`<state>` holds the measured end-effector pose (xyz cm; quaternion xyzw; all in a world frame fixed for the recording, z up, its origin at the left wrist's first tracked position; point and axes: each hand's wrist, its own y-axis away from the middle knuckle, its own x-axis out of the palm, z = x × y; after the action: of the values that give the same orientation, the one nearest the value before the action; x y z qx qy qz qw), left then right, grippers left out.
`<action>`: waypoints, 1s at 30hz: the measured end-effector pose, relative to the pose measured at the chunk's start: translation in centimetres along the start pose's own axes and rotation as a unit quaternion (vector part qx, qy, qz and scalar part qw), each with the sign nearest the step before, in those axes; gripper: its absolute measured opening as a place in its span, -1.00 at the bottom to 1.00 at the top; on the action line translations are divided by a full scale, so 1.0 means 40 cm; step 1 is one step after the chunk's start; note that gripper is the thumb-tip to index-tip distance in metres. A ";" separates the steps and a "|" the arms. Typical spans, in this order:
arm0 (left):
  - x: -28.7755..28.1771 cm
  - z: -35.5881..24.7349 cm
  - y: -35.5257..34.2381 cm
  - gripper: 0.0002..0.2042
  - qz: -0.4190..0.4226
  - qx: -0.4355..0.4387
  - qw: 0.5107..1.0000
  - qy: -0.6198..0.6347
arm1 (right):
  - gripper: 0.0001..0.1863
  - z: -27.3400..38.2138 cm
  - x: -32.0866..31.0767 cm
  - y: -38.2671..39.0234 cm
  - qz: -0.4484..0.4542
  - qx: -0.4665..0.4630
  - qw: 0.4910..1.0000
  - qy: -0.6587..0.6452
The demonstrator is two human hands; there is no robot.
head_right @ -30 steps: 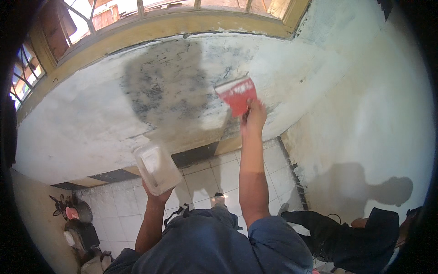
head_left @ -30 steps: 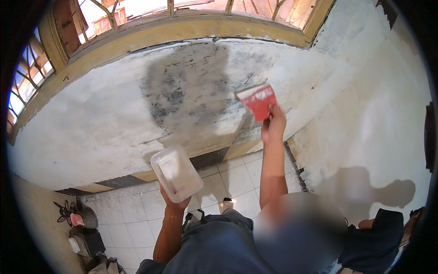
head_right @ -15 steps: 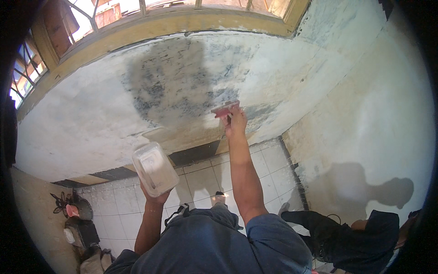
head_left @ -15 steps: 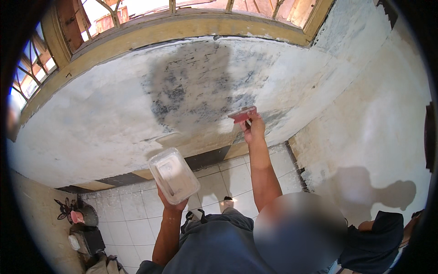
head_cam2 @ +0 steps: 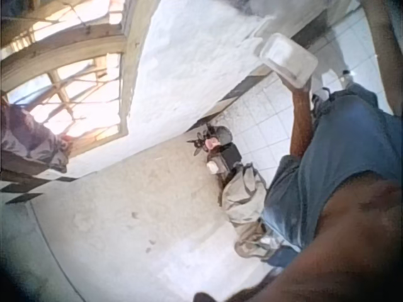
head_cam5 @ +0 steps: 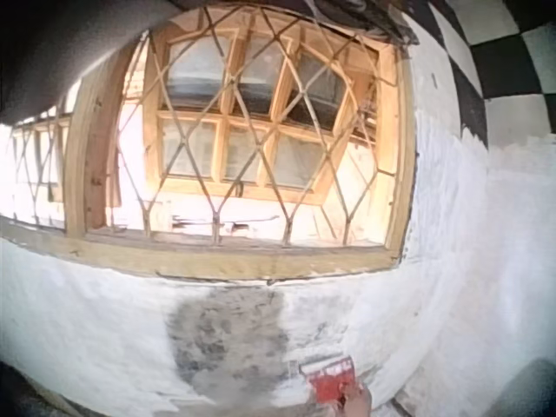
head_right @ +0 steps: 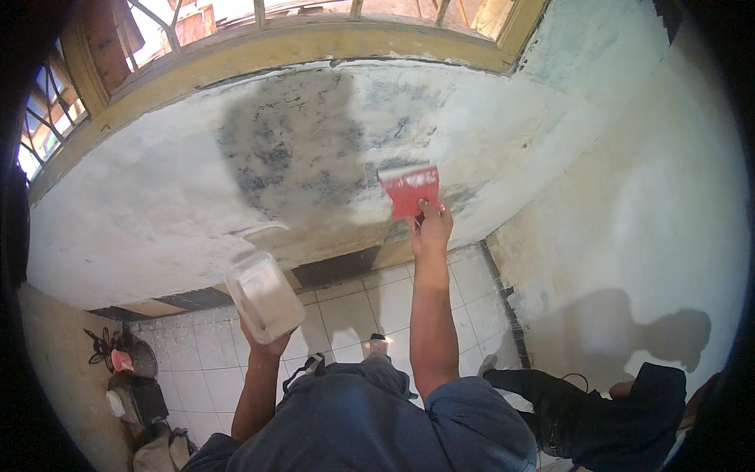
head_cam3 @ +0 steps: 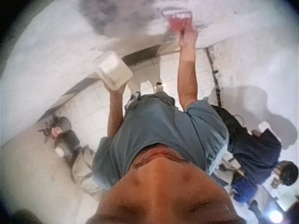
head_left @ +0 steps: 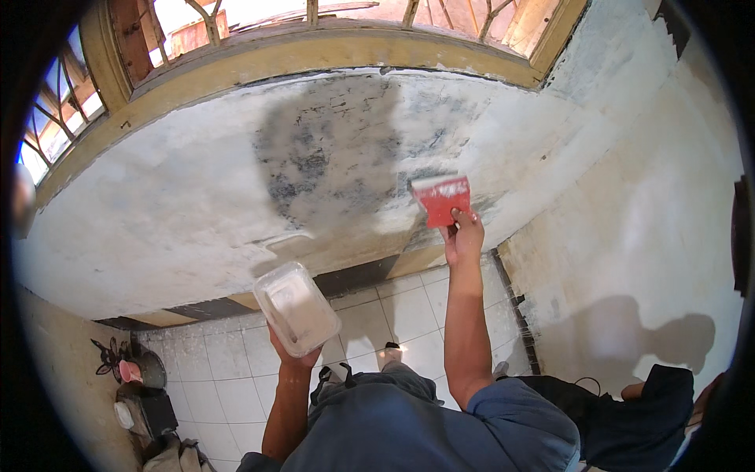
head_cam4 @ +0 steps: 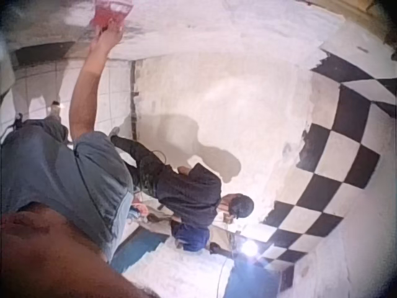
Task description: The person applies a white compound to a discolored area of a wall under a window using a red spreader tool, repeatedly scooping material from a plastic container and smoothing it over the surface.
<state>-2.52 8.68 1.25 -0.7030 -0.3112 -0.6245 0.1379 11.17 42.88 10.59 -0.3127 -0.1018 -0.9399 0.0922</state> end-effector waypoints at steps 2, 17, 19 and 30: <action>0.004 -0.007 0.007 -0.43 -0.011 0.005 1.000 -0.003 | -0.81 -0.038 -0.030 -0.015 -0.039 -0.019 0.999 0.033; -0.010 -0.065 0.027 -0.42 -0.046 0.021 0.999 -0.018 | -0.78 -0.370 0.230 0.202 0.111 -0.257 0.817 0.504; -0.025 -0.070 0.034 -0.42 -0.052 0.029 0.998 -0.027 | -0.76 -0.341 0.134 0.175 0.075 -0.278 0.824 0.488; -0.015 -0.041 0.066 -0.49 -0.018 0.085 0.990 -0.112 | -0.89 -0.193 0.213 -0.094 0.020 -0.464 0.762 0.450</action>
<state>-2.23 5.53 1.46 -0.7486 -0.3896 -0.5152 0.1498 -0.82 43.65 9.19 0.1400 0.4063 -0.9029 -0.0106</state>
